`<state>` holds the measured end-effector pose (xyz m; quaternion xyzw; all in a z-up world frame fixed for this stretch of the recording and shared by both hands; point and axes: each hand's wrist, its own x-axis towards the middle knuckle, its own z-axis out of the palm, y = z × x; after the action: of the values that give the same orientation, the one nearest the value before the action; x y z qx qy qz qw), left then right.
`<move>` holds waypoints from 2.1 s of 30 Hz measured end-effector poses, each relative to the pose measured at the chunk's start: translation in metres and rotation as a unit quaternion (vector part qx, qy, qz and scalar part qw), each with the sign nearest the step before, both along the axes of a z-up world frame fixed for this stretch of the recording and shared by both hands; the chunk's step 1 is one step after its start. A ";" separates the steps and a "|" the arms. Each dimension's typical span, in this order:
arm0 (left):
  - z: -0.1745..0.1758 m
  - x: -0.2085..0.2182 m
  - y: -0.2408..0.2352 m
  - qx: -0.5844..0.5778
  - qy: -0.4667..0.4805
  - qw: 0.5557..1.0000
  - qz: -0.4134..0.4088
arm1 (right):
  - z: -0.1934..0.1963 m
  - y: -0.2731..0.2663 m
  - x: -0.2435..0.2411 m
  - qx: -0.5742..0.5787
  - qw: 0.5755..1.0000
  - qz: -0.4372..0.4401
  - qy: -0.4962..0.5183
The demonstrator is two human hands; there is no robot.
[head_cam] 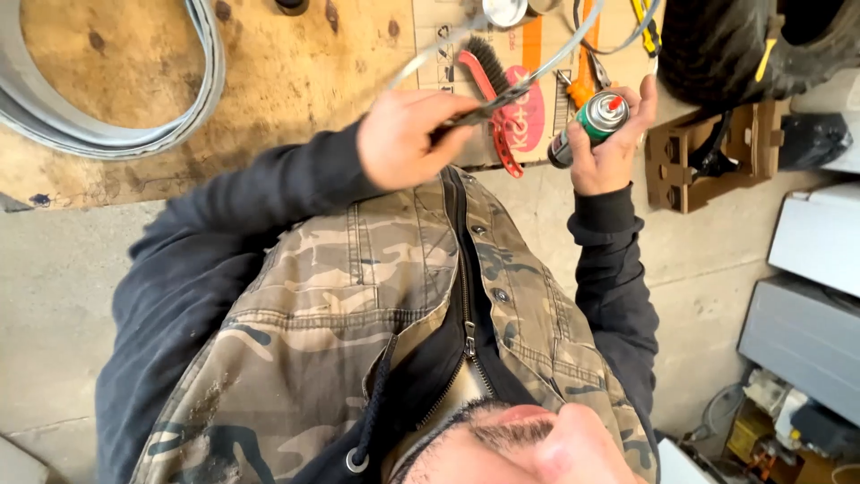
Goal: Adjusting and tightening a metal ring clamp using a screwdriver and pliers on a workbench.
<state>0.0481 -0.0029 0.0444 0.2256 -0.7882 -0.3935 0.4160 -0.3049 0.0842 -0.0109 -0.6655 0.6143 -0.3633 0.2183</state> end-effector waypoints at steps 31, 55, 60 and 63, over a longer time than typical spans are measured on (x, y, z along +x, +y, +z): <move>0.041 0.121 0.131 0.002 -0.219 0.928 0.300 | -0.120 -0.246 0.266 -0.298 0.903 0.305 0.051; 0.035 0.120 0.120 -0.049 -0.155 0.923 0.350 | -0.121 -0.304 0.253 -0.177 0.958 0.212 -0.070; 0.037 0.120 0.117 -0.045 -0.155 0.931 0.326 | -0.129 -0.306 0.255 -0.196 0.965 0.168 -0.037; 0.044 0.120 0.113 -0.016 -0.164 0.941 0.297 | -0.184 -0.324 0.247 -0.119 0.983 0.136 0.033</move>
<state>0.1680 0.1100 0.0885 0.5043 -0.7487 -0.1970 0.3826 -0.0575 -0.2396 -0.1945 -0.7755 0.4778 -0.3784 0.1647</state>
